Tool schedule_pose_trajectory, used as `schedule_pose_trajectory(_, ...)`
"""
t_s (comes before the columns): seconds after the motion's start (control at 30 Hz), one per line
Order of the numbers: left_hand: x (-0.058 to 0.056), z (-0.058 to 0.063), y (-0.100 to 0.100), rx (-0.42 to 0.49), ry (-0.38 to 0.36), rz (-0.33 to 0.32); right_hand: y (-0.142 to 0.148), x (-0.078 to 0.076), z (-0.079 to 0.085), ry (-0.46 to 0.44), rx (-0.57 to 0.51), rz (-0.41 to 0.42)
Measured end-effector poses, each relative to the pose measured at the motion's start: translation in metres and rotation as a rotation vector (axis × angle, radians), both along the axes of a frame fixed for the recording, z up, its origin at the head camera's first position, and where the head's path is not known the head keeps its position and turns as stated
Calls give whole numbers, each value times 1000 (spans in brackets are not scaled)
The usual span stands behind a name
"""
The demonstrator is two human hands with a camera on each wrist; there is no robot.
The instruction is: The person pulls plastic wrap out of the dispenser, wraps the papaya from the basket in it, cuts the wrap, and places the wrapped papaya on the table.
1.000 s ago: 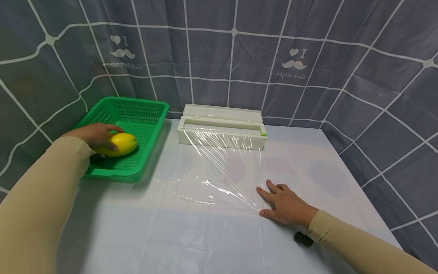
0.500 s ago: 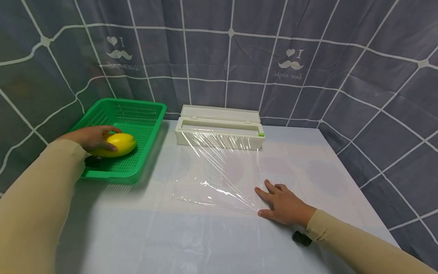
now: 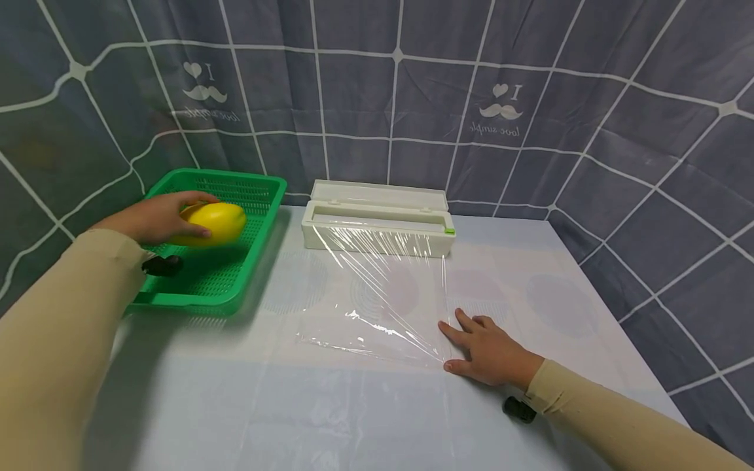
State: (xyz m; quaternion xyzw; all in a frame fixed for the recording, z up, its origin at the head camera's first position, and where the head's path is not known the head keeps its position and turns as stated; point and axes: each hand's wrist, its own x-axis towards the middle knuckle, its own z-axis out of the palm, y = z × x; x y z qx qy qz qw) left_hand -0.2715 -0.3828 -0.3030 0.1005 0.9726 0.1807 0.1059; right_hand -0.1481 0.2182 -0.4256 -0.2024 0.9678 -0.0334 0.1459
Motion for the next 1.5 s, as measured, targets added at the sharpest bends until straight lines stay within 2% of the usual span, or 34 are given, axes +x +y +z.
schedule_pose_trajectory(0.2,5,25,28,55,66,-8,1,-1,-1,5,3,5)
schedule_pose_trajectory(0.33,13,39,56,84,100,-24,1,-1,-3,11,1,14)
schedule_pose_trajectory(0.43,19,44,81,113,117,-56,1,-2,-3,14,7,15)
schedule_pose_trajectory(0.57,27,42,114,173,135,-131,0,-2,-2,16,13,11)
schedule_pose_trajectory(0.87,34,16,178,245,190,-269,-1,0,0,-1,5,10)
schedule_pose_trajectory(1.07,32,-12,216,260,204,-360,0,-1,-1,-3,4,12)
schedule_pose_trajectory(1.3,33,-50,257,217,171,-412,0,-4,-2,-25,20,-6)
schedule_pose_trajectory(1.5,34,-71,281,152,158,-433,0,-5,-1,-35,34,-10)
